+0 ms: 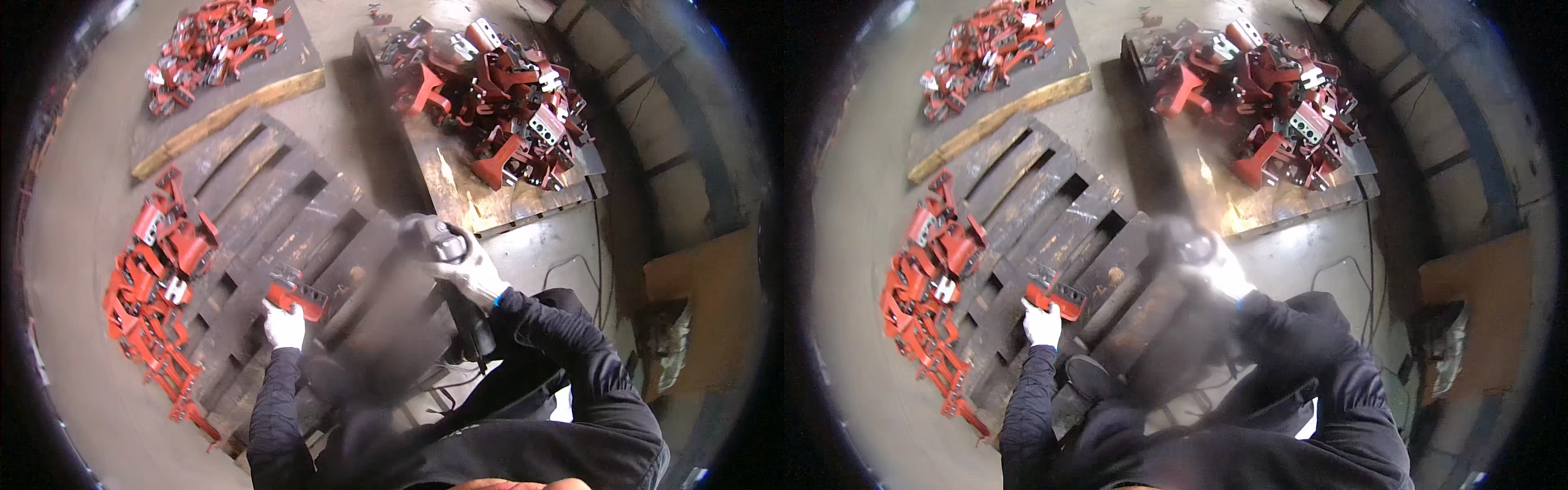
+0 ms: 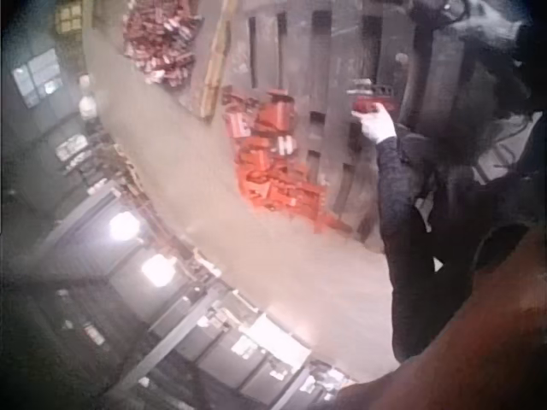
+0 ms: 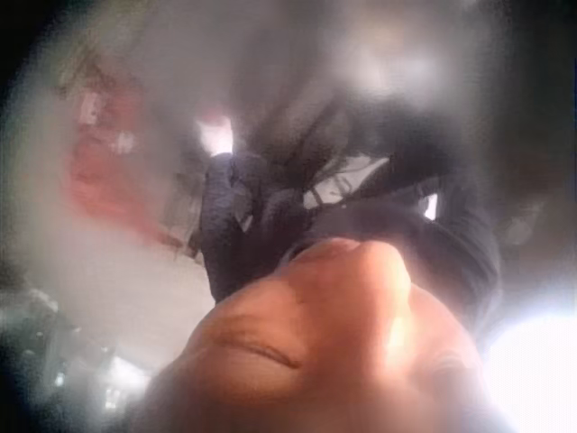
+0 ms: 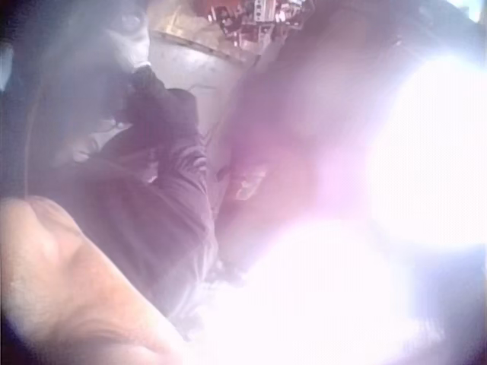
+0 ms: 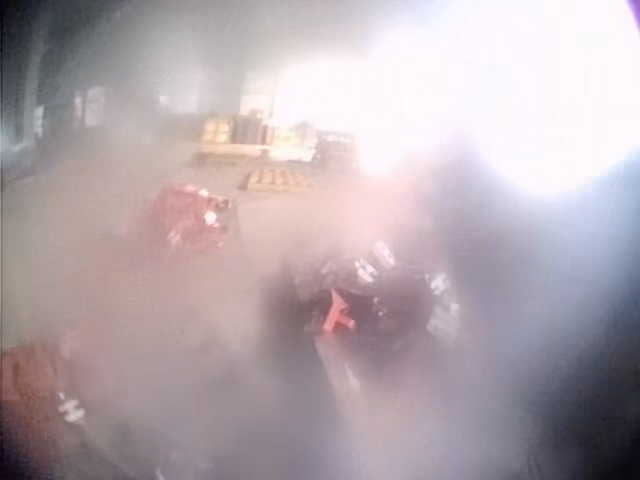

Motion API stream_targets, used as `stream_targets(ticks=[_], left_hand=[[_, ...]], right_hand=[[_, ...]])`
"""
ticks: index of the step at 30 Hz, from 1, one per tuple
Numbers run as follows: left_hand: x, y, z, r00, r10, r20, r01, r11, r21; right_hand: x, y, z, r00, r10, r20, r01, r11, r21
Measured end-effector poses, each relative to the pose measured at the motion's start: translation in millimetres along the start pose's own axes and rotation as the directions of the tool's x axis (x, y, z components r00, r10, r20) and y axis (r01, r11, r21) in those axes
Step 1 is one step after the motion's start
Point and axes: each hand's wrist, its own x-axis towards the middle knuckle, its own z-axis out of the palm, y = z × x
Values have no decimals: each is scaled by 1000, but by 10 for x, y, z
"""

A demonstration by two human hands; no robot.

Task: The person uses an angle grinder to smooth the edges of red metal parts on a wooden pallet. They pick up each part, grind its edges, and place it back on the pallet, repeating this process for multiple parts.

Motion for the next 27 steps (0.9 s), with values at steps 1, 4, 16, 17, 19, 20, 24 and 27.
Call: stream_targets(ticks=[1,4,16,17,19,20,24,27], left_hand=[[141,31,-90,1000,25,11,-26,999,33],[401,577,-368,987,69,146,-94,980,176],[444,5531,-1561,667,745,5,-745,666,25],[542,5905,-1601,601,790,-116,-791,610,55],[600,6487,-1729,544,801,-250,-830,558,-18],[595,6616,-1818,574,773,-269,-818,560,-135],[595,6291,-1959,394,812,-430,-910,412,-55],[1016,5003,-2003,475,798,-371,-876,469,-113]], right_hand=[[-39,17,-88,999,-38,-13,39,995,97],[-92,251,-363,994,-34,-107,61,965,254],[-32,433,-801,983,8,-182,107,785,610],[-9,442,-763,986,-5,-168,107,787,608],[115,572,-731,976,-59,-209,166,820,547],[165,602,-709,969,-88,-231,199,834,515],[133,500,-874,969,-70,-237,191,821,538],[90,400,-777,971,-110,-212,212,808,549]])
